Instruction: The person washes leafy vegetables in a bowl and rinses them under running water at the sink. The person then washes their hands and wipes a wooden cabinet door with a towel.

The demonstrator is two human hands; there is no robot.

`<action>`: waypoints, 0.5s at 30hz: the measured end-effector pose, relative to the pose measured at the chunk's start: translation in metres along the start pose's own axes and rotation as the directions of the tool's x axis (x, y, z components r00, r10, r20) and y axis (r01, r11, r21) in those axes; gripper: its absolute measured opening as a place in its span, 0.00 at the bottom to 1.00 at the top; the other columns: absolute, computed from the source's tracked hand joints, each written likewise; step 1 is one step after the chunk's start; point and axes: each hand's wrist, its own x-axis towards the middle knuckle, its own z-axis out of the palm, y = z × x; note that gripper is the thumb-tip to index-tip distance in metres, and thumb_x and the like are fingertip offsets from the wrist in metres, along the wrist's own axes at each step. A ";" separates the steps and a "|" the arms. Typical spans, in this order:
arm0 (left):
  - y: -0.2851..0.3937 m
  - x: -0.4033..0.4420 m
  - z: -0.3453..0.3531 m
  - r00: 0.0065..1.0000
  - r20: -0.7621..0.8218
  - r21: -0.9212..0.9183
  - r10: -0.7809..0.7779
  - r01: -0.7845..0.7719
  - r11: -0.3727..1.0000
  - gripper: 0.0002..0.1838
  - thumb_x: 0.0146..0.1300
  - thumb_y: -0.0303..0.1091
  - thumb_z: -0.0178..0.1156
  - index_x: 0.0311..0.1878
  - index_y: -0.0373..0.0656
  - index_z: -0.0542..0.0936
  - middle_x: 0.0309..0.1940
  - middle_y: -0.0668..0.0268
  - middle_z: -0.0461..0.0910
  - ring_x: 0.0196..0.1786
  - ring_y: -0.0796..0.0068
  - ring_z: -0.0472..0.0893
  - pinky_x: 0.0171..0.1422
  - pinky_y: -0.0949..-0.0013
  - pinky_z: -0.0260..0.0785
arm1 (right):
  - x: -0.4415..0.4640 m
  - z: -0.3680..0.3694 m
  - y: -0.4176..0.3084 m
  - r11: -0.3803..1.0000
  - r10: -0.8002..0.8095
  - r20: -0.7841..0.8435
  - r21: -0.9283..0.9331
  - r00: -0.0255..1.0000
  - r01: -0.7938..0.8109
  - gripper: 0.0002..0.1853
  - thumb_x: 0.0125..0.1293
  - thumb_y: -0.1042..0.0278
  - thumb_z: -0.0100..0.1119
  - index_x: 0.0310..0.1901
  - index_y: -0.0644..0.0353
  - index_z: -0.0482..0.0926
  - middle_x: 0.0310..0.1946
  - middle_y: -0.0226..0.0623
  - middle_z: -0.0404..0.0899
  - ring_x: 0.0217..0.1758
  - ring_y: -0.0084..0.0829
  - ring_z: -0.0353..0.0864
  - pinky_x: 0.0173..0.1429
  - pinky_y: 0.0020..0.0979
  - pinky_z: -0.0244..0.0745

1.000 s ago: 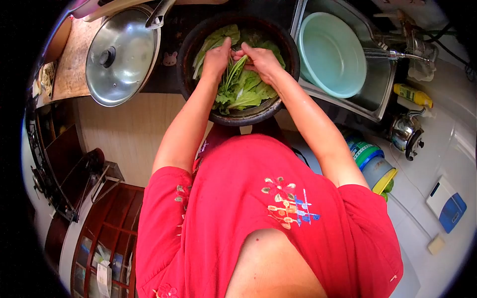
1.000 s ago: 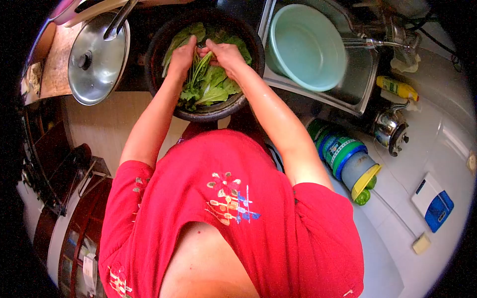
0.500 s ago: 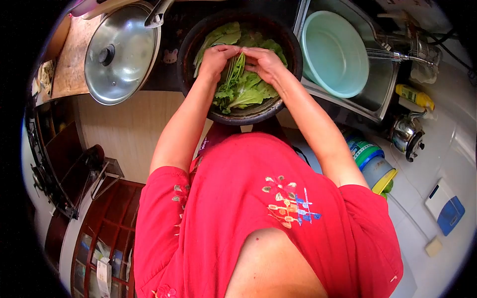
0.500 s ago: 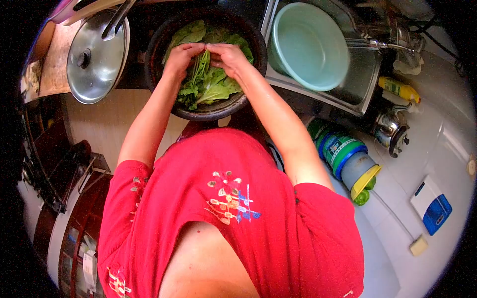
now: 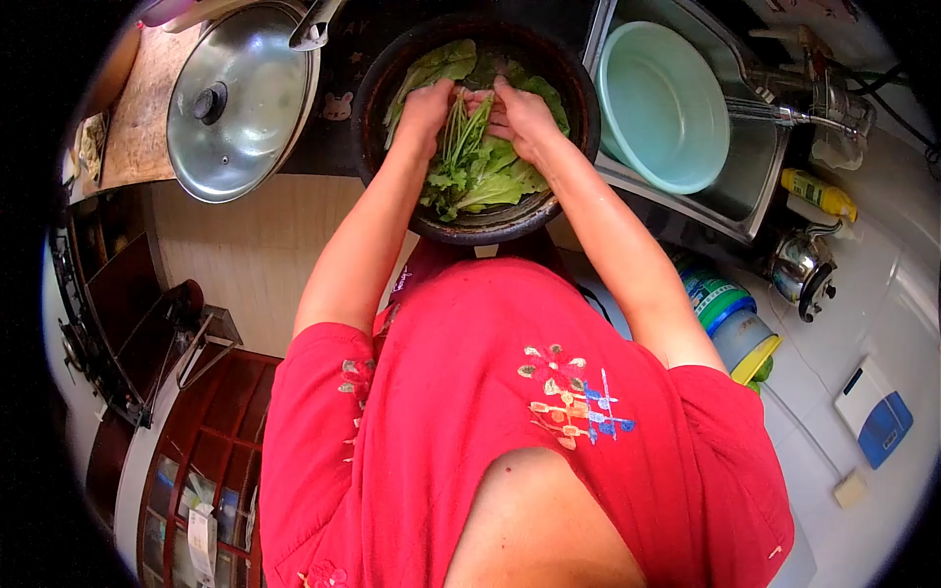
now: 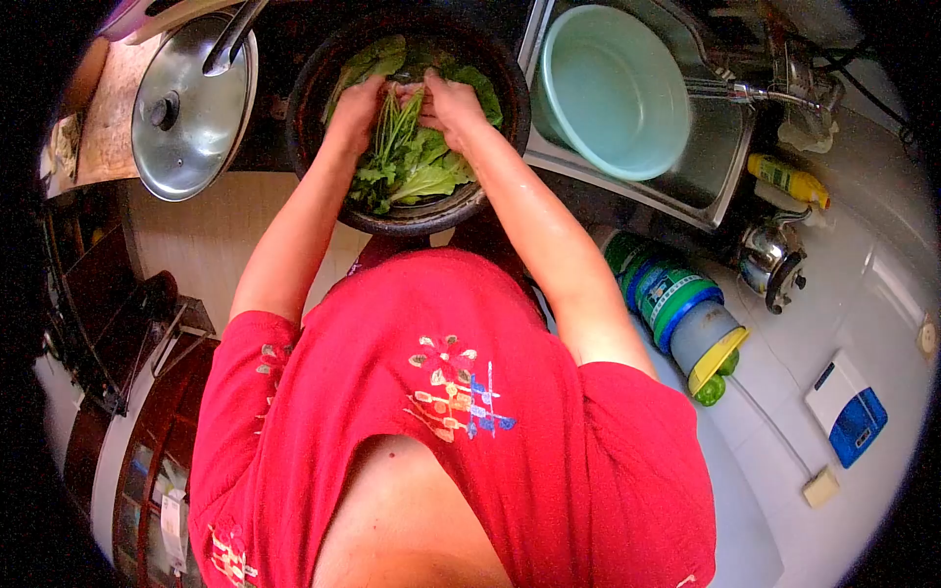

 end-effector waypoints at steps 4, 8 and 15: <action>-0.007 0.004 -0.014 0.978 0.206 0.013 0.036 -0.040 0.999 0.11 0.62 0.34 0.53 0.39 0.34 0.77 0.32 0.64 0.79 0.34 0.76 0.77 0.39 0.72 0.70 | -0.006 -0.009 -0.003 0.998 -0.049 0.160 0.043 0.986 0.042 0.17 0.68 0.57 0.47 0.41 0.64 0.76 0.37 0.37 0.79 0.42 0.29 0.76 0.45 0.34 0.72; -0.012 0.003 -0.010 0.980 0.134 0.172 0.144 -0.166 0.971 0.09 0.60 0.33 0.55 0.36 0.36 0.77 0.31 0.65 0.79 0.33 0.77 0.76 0.38 0.73 0.68 | 0.003 -0.006 0.004 0.990 -0.103 0.038 -0.096 0.994 0.106 0.18 0.66 0.54 0.51 0.35 0.63 0.78 0.34 0.36 0.79 0.36 0.28 0.76 0.39 0.32 0.73; -0.013 0.007 -0.005 0.979 -0.011 0.326 0.204 -0.189 0.926 0.11 0.63 0.36 0.51 0.33 0.38 0.76 0.30 0.65 0.79 0.32 0.77 0.76 0.39 0.73 0.68 | 0.006 -0.003 0.003 0.770 -0.241 0.025 -0.604 0.970 0.207 0.20 0.64 0.52 0.52 0.35 0.65 0.78 0.27 0.31 0.77 0.31 0.23 0.73 0.37 0.27 0.69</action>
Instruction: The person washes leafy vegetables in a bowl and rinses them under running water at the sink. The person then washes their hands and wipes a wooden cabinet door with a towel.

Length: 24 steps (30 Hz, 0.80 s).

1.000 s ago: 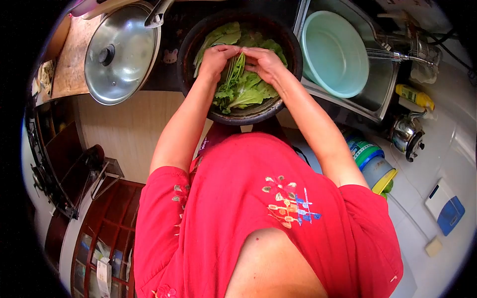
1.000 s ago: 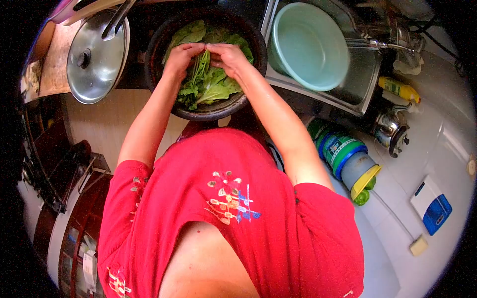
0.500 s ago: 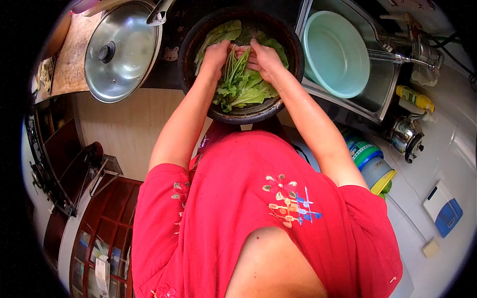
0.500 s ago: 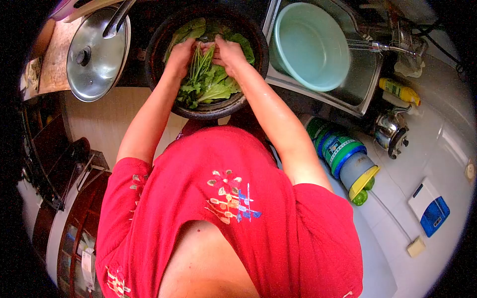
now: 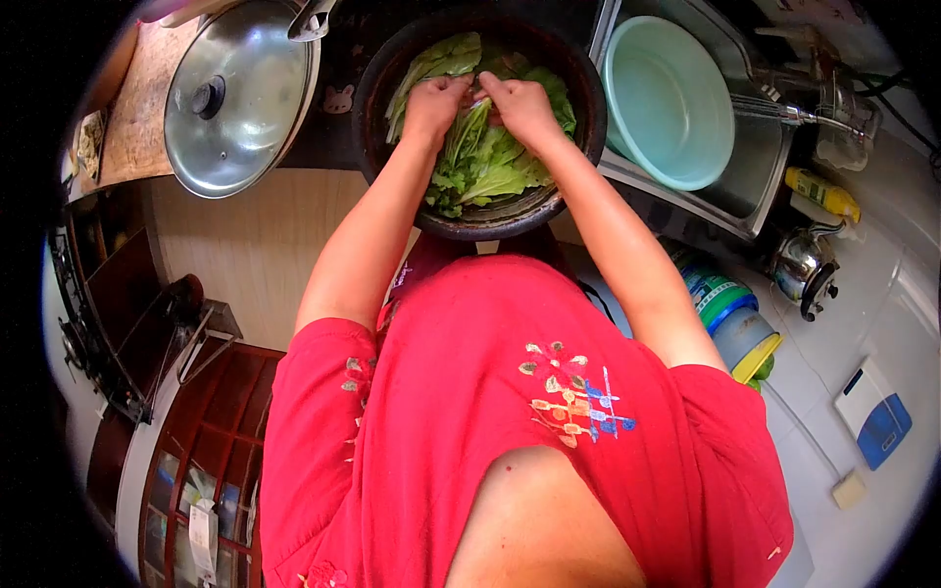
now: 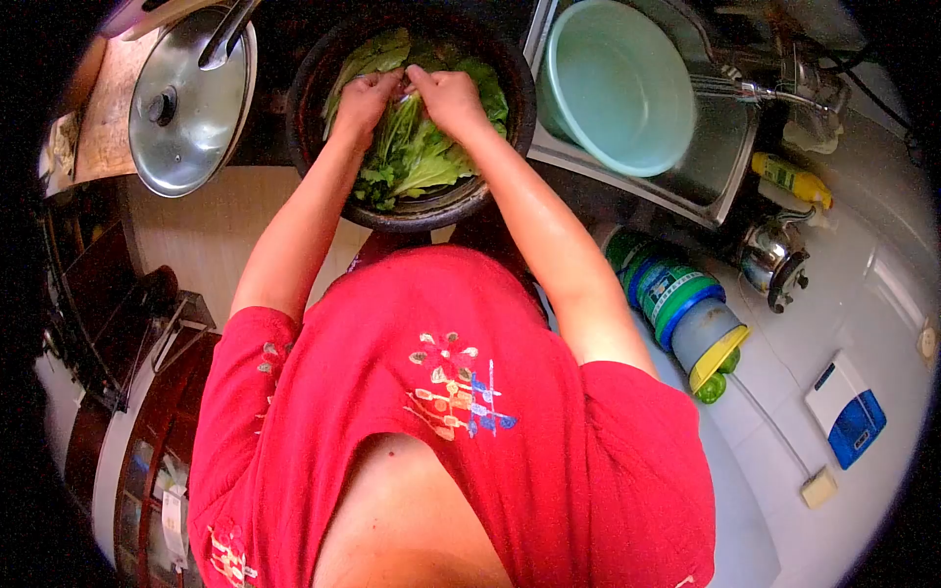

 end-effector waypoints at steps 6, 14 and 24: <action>-0.001 0.006 -0.013 0.963 0.212 -0.346 -0.166 0.233 0.909 0.13 0.64 0.38 0.51 0.39 0.37 0.76 0.33 0.64 0.79 0.35 0.74 0.78 0.42 0.71 0.70 | -0.004 -0.019 -0.001 0.971 -0.030 0.206 0.237 0.978 -0.020 0.18 0.66 0.58 0.51 0.48 0.64 0.77 0.40 0.36 0.78 0.40 0.24 0.75 0.42 0.24 0.71; -0.010 0.007 -0.011 0.983 0.174 -0.066 -0.053 0.066 0.996 0.13 0.62 0.36 0.55 0.41 0.35 0.76 0.33 0.65 0.79 0.33 0.76 0.76 0.39 0.71 0.68 | 0.005 -0.011 0.006 0.985 -0.140 -0.023 -0.103 0.990 0.137 0.17 0.55 0.57 0.64 0.36 0.66 0.81 0.23 0.35 0.80 0.26 0.24 0.77 0.31 0.27 0.72; 0.014 -0.019 -0.016 0.967 0.244 -0.004 -0.075 0.078 0.997 0.13 0.60 0.31 0.55 0.47 0.35 0.76 0.40 0.66 0.78 0.40 0.77 0.76 0.46 0.73 0.67 | -0.008 -0.014 -0.009 0.926 -0.042 0.000 0.376 0.999 0.039 0.15 0.59 0.68 0.60 0.45 0.69 0.75 0.34 0.38 0.80 0.32 0.26 0.79 0.37 0.28 0.76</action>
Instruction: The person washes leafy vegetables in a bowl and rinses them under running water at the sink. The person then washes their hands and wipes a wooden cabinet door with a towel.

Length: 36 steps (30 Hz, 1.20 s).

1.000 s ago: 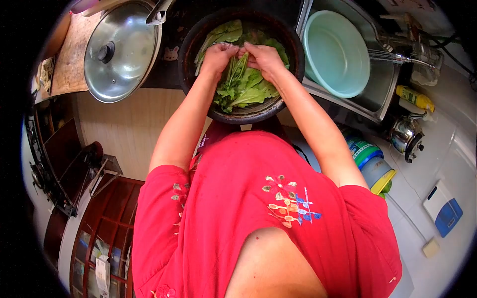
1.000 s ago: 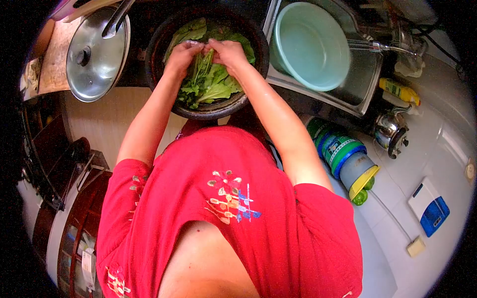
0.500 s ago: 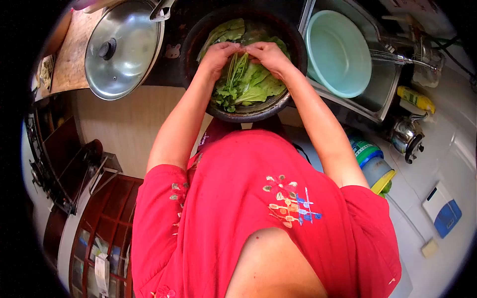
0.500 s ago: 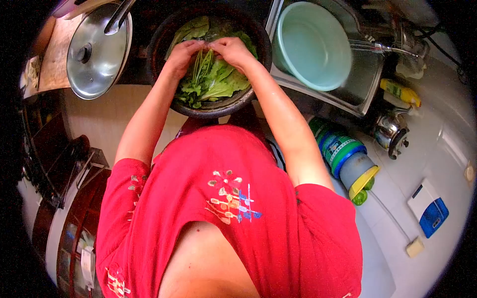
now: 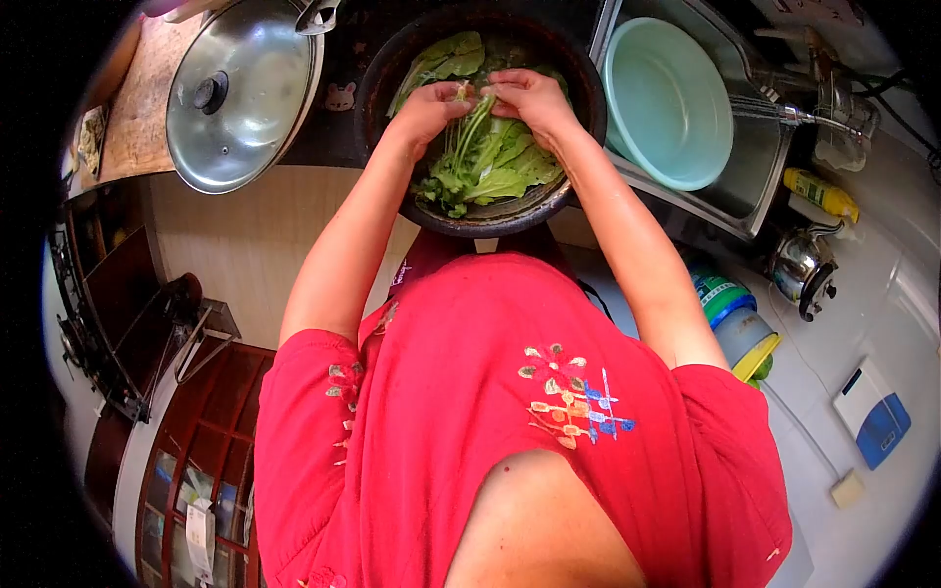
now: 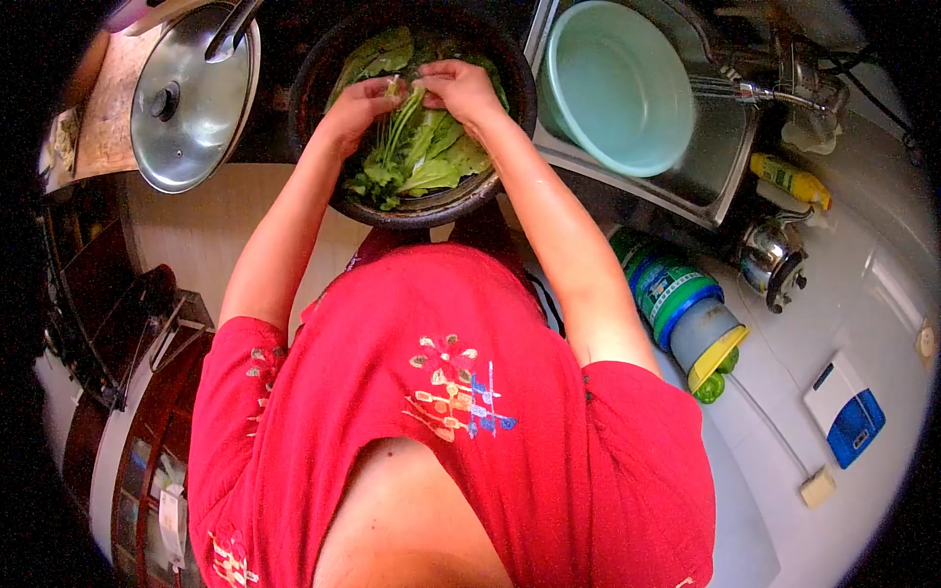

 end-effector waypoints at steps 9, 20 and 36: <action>0.006 -0.002 0.005 0.994 0.103 -0.271 -0.025 0.052 0.961 0.17 0.64 0.31 0.50 0.55 0.37 0.70 0.43 0.65 0.78 0.43 0.76 0.77 0.49 0.74 0.69 | -0.005 -0.002 -0.010 0.893 -0.003 0.102 0.447 0.995 -0.043 0.24 0.65 0.64 0.50 0.59 0.66 0.61 0.52 0.42 0.70 0.53 0.32 0.70 0.53 0.32 0.68; 0.011 0.003 0.004 0.991 0.071 0.021 -0.113 0.111 0.994 0.25 0.55 0.25 0.50 0.59 0.38 0.68 0.47 0.61 0.75 0.47 0.72 0.75 0.51 0.71 0.67 | -0.027 0.034 0.027 0.994 0.083 -0.179 -0.050 0.980 -0.093 0.29 0.48 0.71 0.65 0.52 0.70 0.65 0.41 0.41 0.76 0.42 0.32 0.75 0.46 0.31 0.70; 0.001 0.006 0.000 0.972 -0.143 0.227 0.184 -0.149 0.962 0.17 0.57 0.31 0.59 0.48 0.33 0.76 0.38 0.62 0.80 0.38 0.75 0.77 0.45 0.73 0.68 | -0.028 0.025 0.014 0.982 0.163 -0.252 0.138 0.954 -0.131 0.30 0.54 0.67 0.62 0.55 0.72 0.61 0.44 0.45 0.73 0.44 0.33 0.73 0.47 0.33 0.69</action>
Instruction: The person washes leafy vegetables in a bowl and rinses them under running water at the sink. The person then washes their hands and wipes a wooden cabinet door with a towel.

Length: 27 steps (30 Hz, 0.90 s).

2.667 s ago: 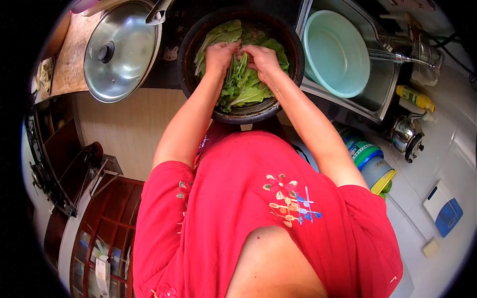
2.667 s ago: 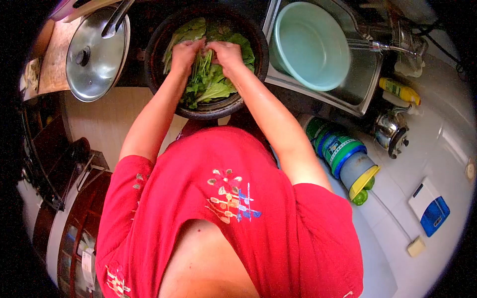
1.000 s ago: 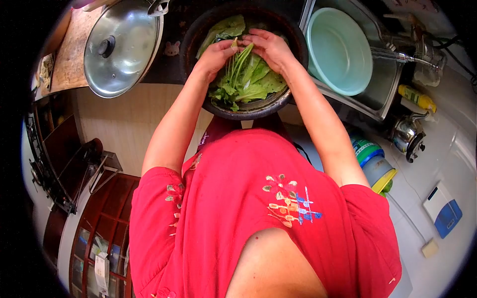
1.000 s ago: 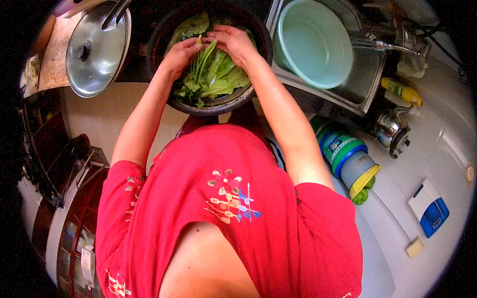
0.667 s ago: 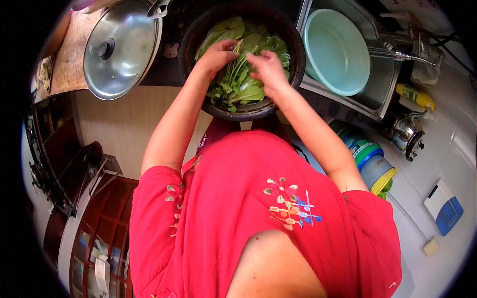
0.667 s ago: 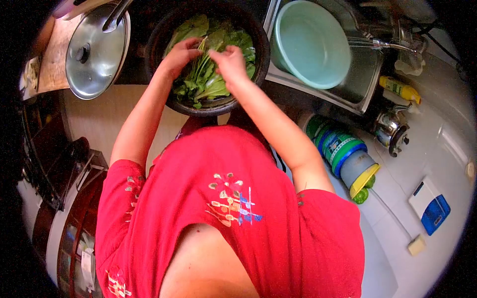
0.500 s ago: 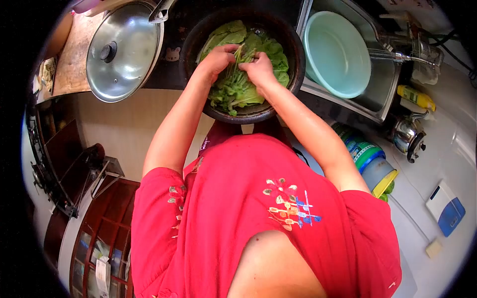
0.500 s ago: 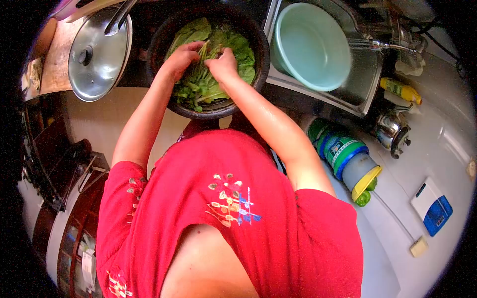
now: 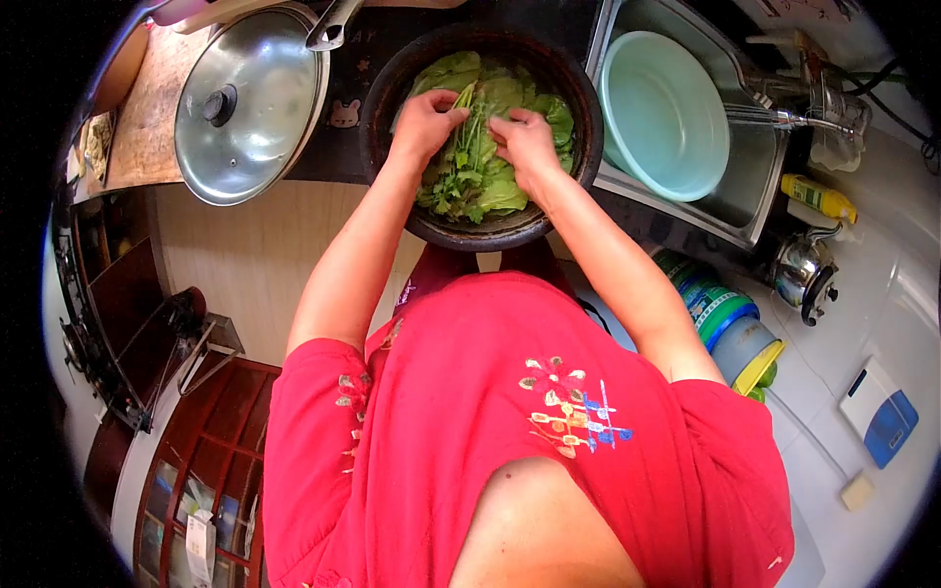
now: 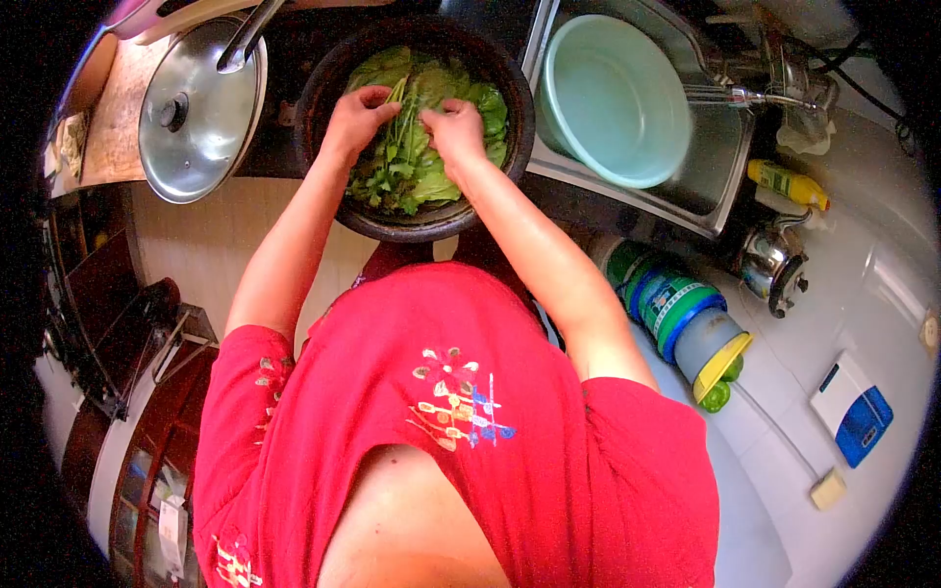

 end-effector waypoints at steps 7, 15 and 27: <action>0.000 0.001 0.008 0.943 0.112 -0.479 -0.313 0.327 0.814 0.27 0.66 0.52 0.45 0.52 0.36 0.74 0.47 0.58 0.76 0.48 0.68 0.74 0.55 0.67 0.64 | 0.002 0.013 0.009 0.875 -0.142 0.158 -0.440 0.977 0.199 0.22 0.51 0.65 0.62 0.46 0.68 0.71 0.41 0.47 0.78 0.44 0.38 0.77 0.49 0.34 0.70; 0.003 0.003 -0.001 0.949 0.109 -0.417 -0.295 0.313 0.853 0.23 0.64 0.49 0.48 0.52 0.39 0.74 0.43 0.62 0.77 0.44 0.71 0.75 0.51 0.68 0.66 | 0.012 -0.002 -0.024 0.956 0.095 0.256 -0.293 0.962 -0.016 0.18 0.54 0.72 0.56 0.47 0.68 0.72 0.38 0.41 0.77 0.41 0.33 0.76 0.45 0.32 0.70; -0.017 -0.007 0.009 1.000 -0.020 0.192 0.009 -0.005 0.981 0.22 0.58 0.41 0.57 0.50 0.33 0.74 0.44 0.58 0.78 0.45 0.72 0.75 0.51 0.69 0.65 | 0.045 -0.011 0.000 0.635 -0.047 0.302 -0.726 0.952 0.262 0.20 0.56 0.58 0.57 0.43 0.66 0.76 0.37 0.51 0.79 0.42 0.46 0.78 0.45 0.39 0.71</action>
